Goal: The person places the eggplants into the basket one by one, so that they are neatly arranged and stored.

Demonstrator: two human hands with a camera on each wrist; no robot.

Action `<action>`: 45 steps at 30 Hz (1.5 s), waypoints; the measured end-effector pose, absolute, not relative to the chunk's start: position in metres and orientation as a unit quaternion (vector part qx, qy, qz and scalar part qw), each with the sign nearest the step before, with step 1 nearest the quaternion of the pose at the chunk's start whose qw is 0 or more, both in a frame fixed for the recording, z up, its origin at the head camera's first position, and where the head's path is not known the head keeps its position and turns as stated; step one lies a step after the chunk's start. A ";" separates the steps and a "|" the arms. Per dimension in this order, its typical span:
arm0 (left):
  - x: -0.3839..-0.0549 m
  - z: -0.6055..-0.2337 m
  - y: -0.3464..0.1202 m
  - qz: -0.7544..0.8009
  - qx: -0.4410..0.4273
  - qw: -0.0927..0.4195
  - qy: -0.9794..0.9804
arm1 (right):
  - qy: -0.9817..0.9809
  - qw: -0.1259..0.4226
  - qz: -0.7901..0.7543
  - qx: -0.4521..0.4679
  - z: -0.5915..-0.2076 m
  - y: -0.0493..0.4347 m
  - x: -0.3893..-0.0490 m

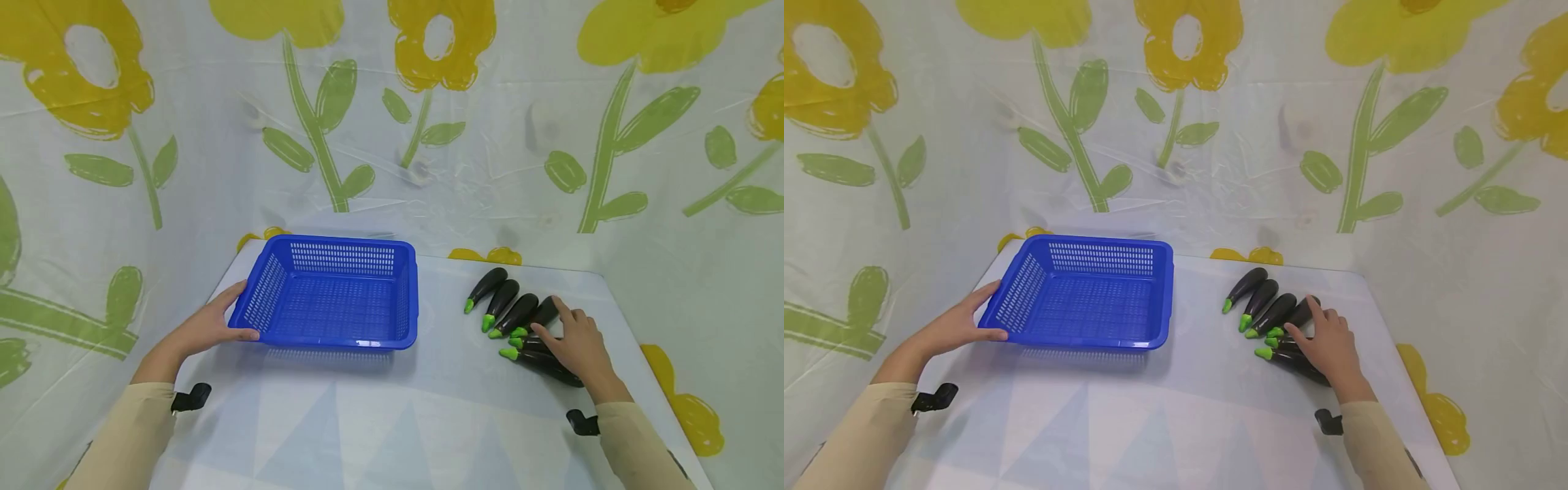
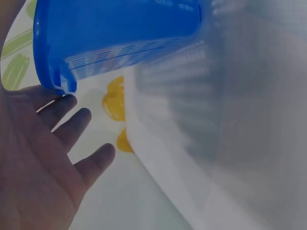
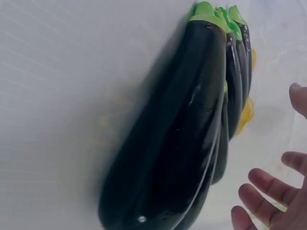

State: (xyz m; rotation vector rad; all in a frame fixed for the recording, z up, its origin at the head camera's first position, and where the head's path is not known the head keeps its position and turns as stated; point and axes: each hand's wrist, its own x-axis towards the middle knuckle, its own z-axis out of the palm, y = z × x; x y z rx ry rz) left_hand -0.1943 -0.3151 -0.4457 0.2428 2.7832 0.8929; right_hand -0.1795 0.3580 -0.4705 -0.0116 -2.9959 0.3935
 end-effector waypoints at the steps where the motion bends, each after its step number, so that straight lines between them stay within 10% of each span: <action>1: -0.194 -0.446 -0.315 0.305 0.086 0.104 0.943 | -0.990 0.059 0.131 -0.005 -0.471 0.359 -0.178; 45: -0.192 -0.456 -0.297 0.312 0.099 0.108 0.939 | -0.988 0.052 0.139 -0.033 -0.488 0.381 -0.147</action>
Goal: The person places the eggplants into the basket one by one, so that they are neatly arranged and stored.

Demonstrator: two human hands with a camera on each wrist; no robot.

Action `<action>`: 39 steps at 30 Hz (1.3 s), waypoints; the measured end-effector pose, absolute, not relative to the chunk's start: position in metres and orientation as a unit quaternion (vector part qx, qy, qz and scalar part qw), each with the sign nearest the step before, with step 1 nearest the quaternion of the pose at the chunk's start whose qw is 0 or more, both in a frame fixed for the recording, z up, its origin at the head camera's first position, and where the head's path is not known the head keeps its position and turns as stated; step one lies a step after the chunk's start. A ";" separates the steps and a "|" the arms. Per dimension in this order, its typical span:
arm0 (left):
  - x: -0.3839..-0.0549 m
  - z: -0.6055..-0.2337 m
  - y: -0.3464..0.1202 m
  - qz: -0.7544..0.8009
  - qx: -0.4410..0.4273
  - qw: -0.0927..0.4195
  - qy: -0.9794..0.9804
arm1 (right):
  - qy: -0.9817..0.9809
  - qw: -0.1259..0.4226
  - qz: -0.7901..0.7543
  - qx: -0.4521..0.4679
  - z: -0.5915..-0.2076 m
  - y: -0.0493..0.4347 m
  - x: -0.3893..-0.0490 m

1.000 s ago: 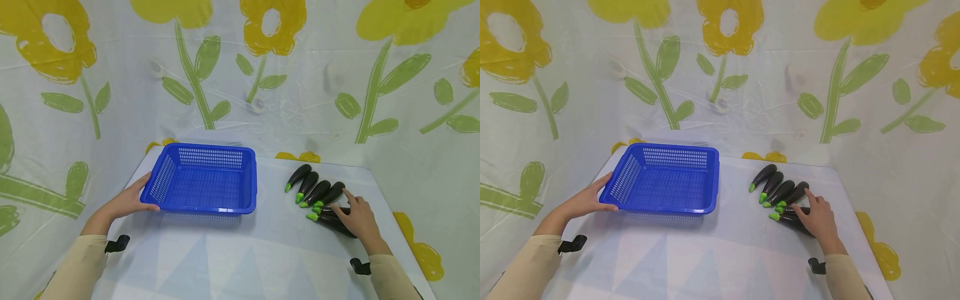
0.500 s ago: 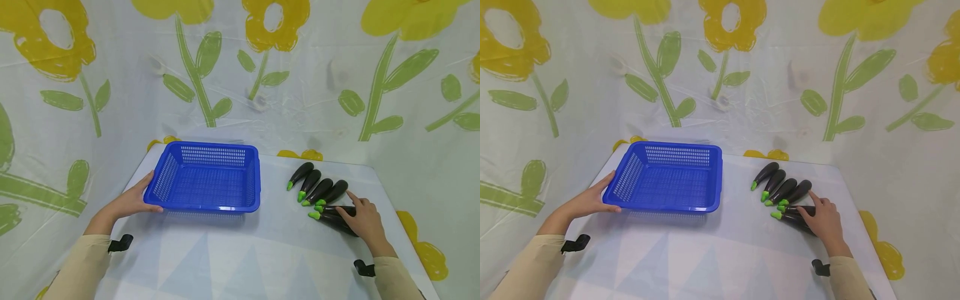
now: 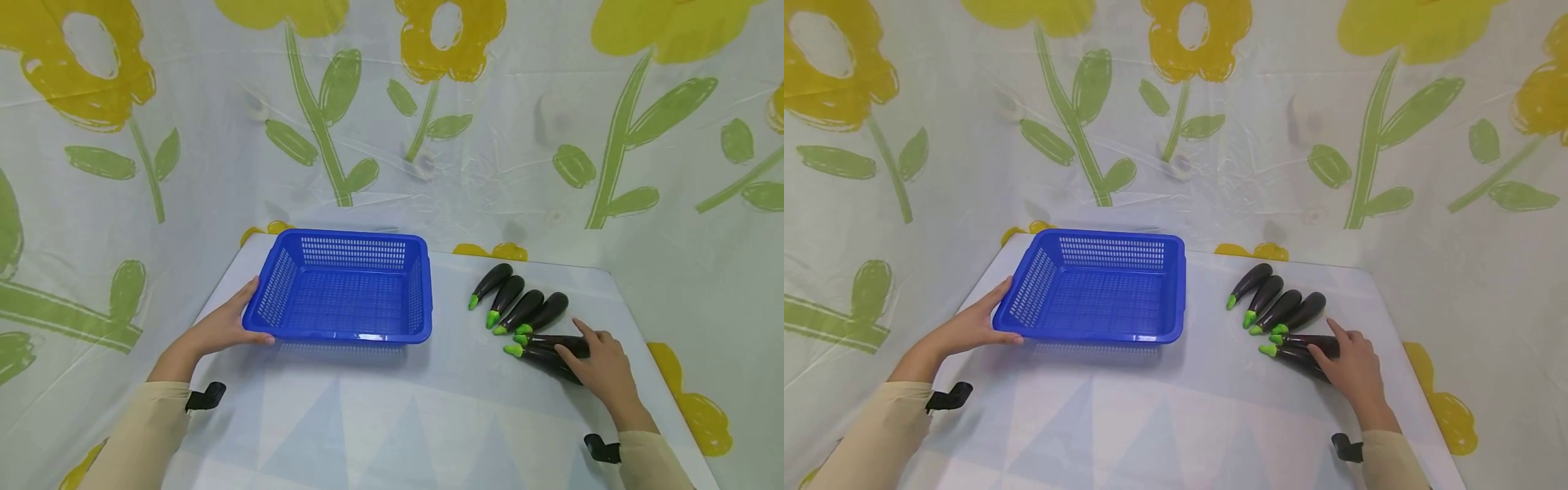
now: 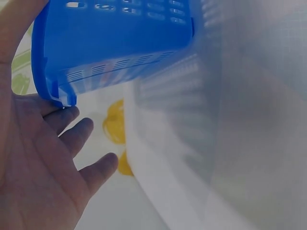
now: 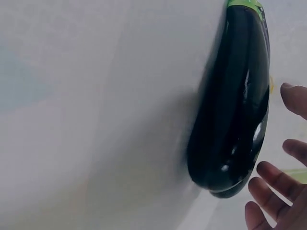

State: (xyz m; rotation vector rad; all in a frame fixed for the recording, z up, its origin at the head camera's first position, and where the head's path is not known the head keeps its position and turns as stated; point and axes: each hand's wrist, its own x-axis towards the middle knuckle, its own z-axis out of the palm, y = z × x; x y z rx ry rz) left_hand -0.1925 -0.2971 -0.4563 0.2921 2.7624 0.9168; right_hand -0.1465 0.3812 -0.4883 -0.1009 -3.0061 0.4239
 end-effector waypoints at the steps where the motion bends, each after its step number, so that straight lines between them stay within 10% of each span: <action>1: -0.193 -0.457 -0.296 0.313 0.099 0.107 0.939 | -0.988 0.054 0.141 -0.034 -0.488 0.381 -0.145; 39: -0.199 -0.458 -0.279 0.324 0.100 0.118 0.933 | -0.980 -0.040 0.194 0.003 -0.505 0.402 -0.126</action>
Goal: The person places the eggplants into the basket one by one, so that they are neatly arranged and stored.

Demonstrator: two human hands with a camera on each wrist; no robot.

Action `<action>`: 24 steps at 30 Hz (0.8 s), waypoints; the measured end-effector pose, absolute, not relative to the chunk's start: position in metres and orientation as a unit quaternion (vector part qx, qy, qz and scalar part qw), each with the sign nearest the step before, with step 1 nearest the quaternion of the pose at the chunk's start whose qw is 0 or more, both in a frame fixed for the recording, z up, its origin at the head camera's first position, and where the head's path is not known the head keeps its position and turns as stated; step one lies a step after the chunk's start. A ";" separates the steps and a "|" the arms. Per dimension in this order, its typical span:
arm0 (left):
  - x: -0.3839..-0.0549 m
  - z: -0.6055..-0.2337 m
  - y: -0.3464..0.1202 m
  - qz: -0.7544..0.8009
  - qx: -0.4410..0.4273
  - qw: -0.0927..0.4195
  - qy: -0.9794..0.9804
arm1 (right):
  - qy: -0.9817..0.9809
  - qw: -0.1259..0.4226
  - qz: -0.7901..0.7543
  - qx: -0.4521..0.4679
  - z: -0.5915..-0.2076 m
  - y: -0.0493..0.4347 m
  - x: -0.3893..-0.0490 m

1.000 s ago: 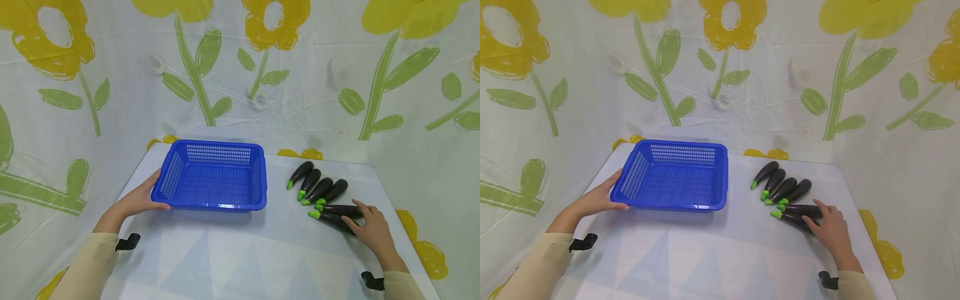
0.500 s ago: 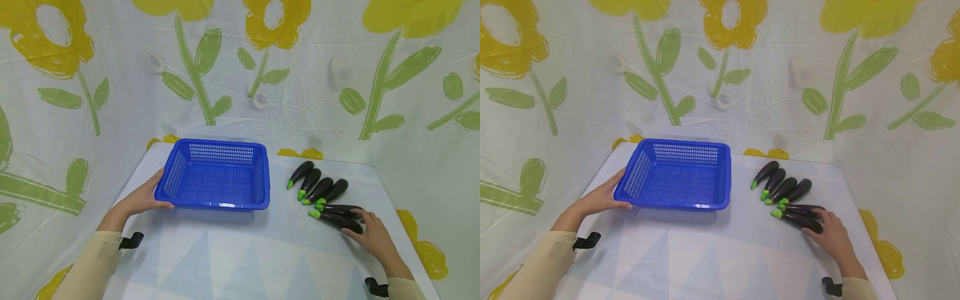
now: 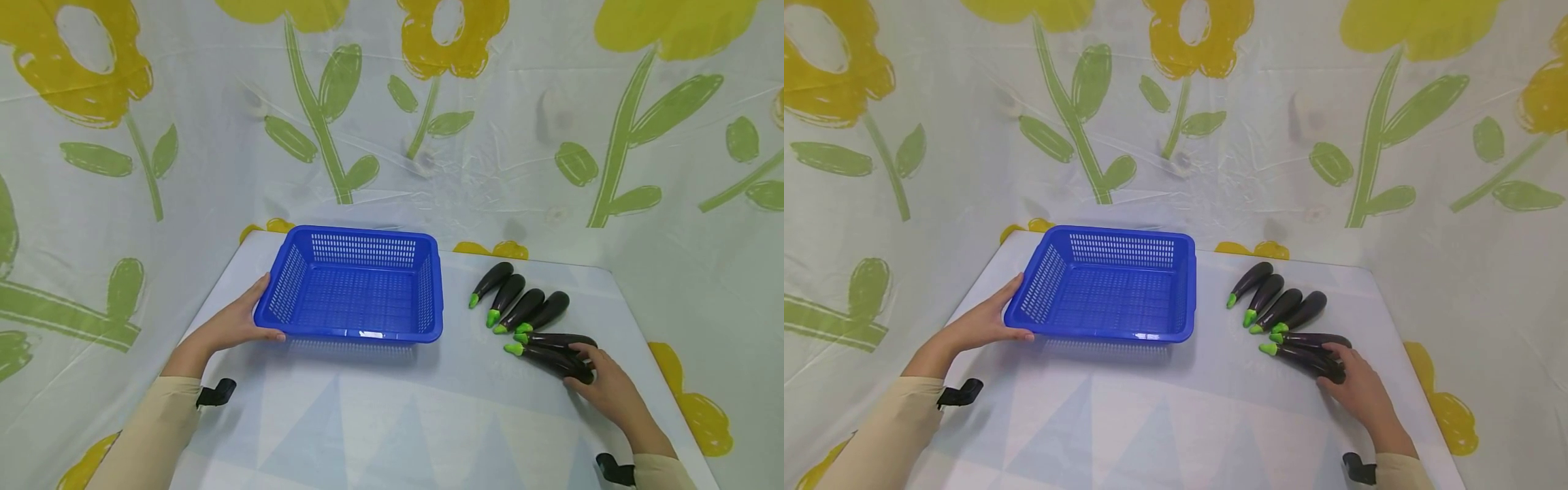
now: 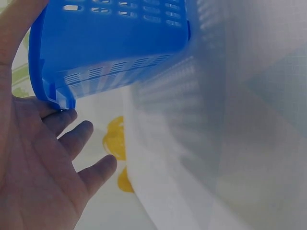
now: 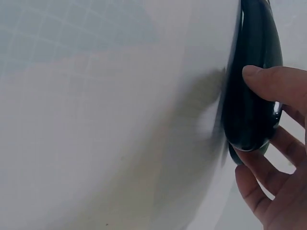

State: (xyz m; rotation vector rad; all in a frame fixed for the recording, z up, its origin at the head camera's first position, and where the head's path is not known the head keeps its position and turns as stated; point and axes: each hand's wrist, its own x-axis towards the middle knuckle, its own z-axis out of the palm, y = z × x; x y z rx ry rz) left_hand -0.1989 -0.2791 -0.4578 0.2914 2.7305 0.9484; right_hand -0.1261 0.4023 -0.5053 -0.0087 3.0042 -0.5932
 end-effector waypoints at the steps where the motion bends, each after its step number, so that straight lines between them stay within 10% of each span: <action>1: -0.199 -0.458 -0.279 0.324 0.099 0.118 0.933 | 0.980 0.042 -0.195 0.000 -0.505 0.402 -0.126; 24: -0.199 -0.459 -0.279 0.320 0.093 0.115 0.936 | 0.949 -0.036 -0.313 0.019 -0.490 0.392 -0.131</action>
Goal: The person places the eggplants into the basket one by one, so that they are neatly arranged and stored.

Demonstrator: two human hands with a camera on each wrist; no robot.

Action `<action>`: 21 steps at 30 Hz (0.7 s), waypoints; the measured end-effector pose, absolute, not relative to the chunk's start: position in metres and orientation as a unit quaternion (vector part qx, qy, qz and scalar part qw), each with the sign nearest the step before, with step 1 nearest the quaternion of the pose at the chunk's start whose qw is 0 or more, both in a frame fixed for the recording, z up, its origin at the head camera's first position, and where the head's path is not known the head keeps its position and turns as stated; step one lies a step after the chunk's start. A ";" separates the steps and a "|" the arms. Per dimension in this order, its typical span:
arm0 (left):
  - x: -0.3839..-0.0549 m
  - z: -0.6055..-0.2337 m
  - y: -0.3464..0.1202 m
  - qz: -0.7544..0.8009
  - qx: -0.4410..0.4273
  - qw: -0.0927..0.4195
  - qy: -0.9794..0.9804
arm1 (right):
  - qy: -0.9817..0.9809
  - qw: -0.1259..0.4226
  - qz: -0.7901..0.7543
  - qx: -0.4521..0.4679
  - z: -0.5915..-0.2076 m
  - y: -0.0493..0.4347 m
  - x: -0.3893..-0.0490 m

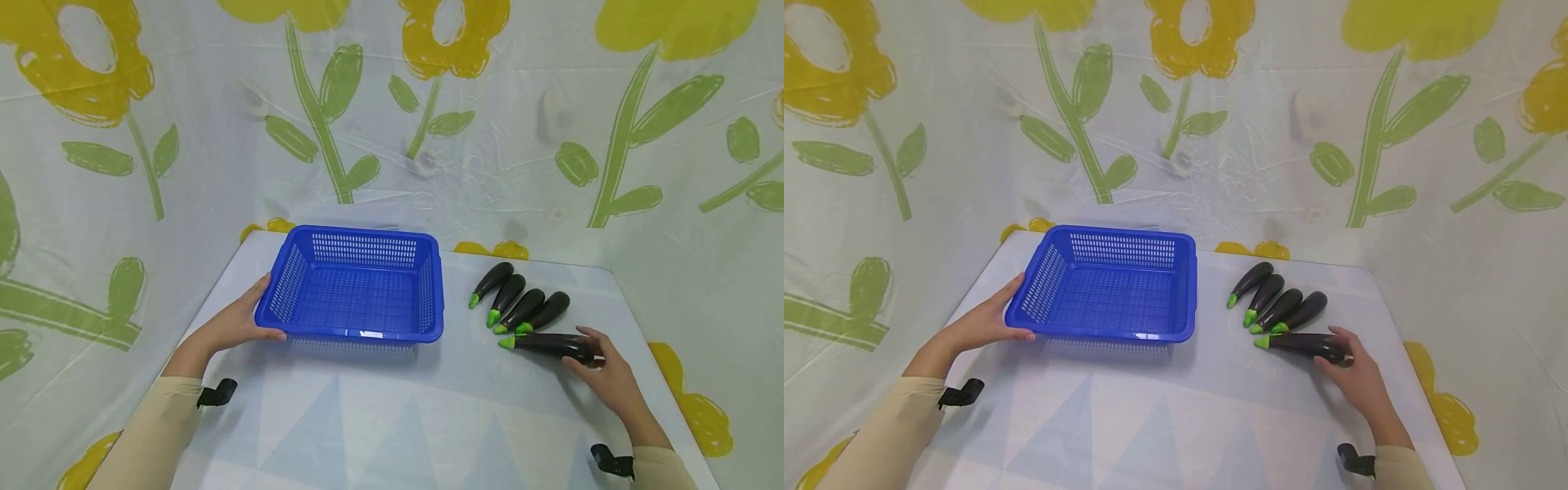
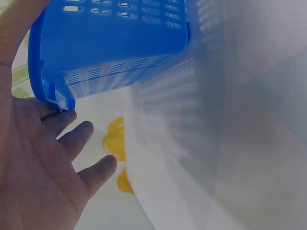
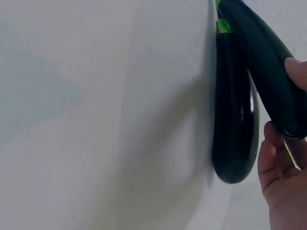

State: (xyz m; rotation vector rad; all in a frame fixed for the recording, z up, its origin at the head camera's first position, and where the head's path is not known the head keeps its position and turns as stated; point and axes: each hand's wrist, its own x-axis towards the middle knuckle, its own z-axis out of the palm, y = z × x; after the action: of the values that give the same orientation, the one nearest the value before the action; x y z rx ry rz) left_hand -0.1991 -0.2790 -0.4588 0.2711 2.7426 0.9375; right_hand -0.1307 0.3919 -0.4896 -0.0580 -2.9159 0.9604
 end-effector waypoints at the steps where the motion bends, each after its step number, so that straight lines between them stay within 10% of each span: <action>1: -0.199 -0.459 -0.279 0.320 0.092 0.115 0.936 | -0.947 0.037 0.318 -0.021 -0.489 0.392 -0.132; 21: -0.196 -0.458 -0.276 0.326 0.098 0.111 0.934 | -0.915 0.099 0.390 -0.032 -0.481 0.381 -0.154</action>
State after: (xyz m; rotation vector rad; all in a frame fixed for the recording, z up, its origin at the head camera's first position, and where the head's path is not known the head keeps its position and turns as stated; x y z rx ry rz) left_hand -0.1961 -0.2764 -0.4582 0.2869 2.7427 0.9587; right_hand -0.1537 0.3805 -0.4813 -0.0948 -2.7052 1.1541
